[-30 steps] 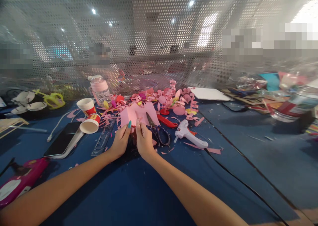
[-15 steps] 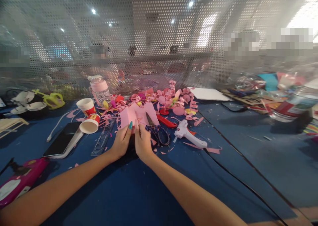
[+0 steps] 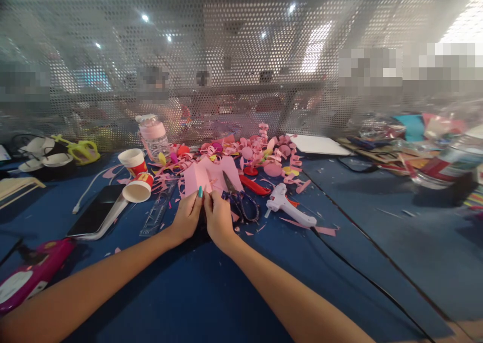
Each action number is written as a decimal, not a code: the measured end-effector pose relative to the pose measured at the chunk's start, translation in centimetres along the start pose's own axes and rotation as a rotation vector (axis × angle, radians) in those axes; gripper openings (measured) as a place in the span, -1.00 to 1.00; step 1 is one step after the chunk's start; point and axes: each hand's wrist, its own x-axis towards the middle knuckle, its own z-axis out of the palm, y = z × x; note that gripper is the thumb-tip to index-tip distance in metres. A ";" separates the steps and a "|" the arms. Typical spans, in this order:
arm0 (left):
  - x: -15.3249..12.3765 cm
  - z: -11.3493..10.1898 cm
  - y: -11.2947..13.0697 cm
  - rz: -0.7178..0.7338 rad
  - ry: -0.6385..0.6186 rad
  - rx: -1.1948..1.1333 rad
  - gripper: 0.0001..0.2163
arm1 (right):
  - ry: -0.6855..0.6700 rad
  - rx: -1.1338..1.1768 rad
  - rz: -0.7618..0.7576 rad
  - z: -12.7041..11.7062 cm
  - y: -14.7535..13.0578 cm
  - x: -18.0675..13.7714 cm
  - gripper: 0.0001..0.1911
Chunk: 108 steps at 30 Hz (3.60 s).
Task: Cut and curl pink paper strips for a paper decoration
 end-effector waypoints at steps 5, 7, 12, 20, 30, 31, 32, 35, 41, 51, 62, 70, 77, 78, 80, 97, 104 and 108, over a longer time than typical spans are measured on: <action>0.1 -0.1 0.0 -0.030 0.007 -0.043 -0.70 | 0.010 0.023 0.023 0.0 0.1 0.0 -0.69; 0.1 -0.2 0.1 -0.030 0.029 -0.087 -0.70 | 0.025 0.023 0.012 0.0 0.0 0.0 -0.68; 0.1 -0.2 0.0 -0.068 0.058 -0.076 -0.69 | 0.028 0.012 0.006 0.0 -0.1 -0.1 -0.69; 0.0 -0.1 -0.1 -0.079 0.071 -0.013 -0.67 | 0.031 0.005 0.009 0.0 0.0 0.0 -0.66; 0.0 0.2 -0.3 -0.054 0.036 0.059 -0.66 | 0.023 0.097 0.047 0.1 0.0 0.0 -0.65; 0.0 0.2 -0.3 -0.055 0.035 0.060 -0.65 | 0.022 0.117 0.057 0.1 0.0 0.0 -0.64; 0.0 0.2 -0.3 -0.053 0.033 0.056 -0.65 | 0.020 0.138 0.067 0.1 0.0 0.0 -0.64; 0.1 0.0 -0.2 -0.021 0.050 0.013 -0.67 | 0.006 0.226 0.110 0.2 -0.1 0.1 -0.62; 0.1 -0.8 -0.5 0.137 0.107 0.086 -0.73 | -0.049 0.527 0.294 -0.1 -0.8 0.5 -0.58; 0.1 -1.1 -1.1 0.189 0.036 0.174 -0.79 | -0.170 0.611 0.260 -0.3 -0.7 1.0 -0.55; 0.0 -1.1 -0.5 0.166 0.109 0.069 -0.75 | -0.150 0.626 0.207 -0.5 -1.2 0.9 -0.58; -0.6 -0.5 0.2 0.101 0.134 0.015 -0.74 | -0.037 0.579 0.206 0.1 -1.0 -0.1 -0.63; -0.8 -0.5 0.3 0.105 0.144 0.025 -0.73 | 0.013 0.559 0.233 0.1 -2.1 -0.6 -0.60; -0.8 -0.5 0.3 0.105 0.141 0.027 -0.73 | 0.009 0.564 0.246 0.1 -2.2 -0.7 -0.60; -0.9 -0.4 0.3 0.107 0.141 0.028 -0.72 | 0.010 0.571 0.261 0.1 -2.4 -0.8 -0.59; -1.0 -0.4 0.2 0.149 0.142 0.043 -0.73 | 0.082 0.516 0.206 0.5 -2.1 -1.2 -0.63; -1.1 -0.4 0.2 0.120 0.123 0.012 -0.69 | 0.071 0.500 0.203 0.5 -2.0 -1.3 -0.63; -1.1 -0.4 0.2 0.113 0.112 0.006 -0.69 | 0.056 0.496 0.201 0.7 -1.5 -1.4 -0.63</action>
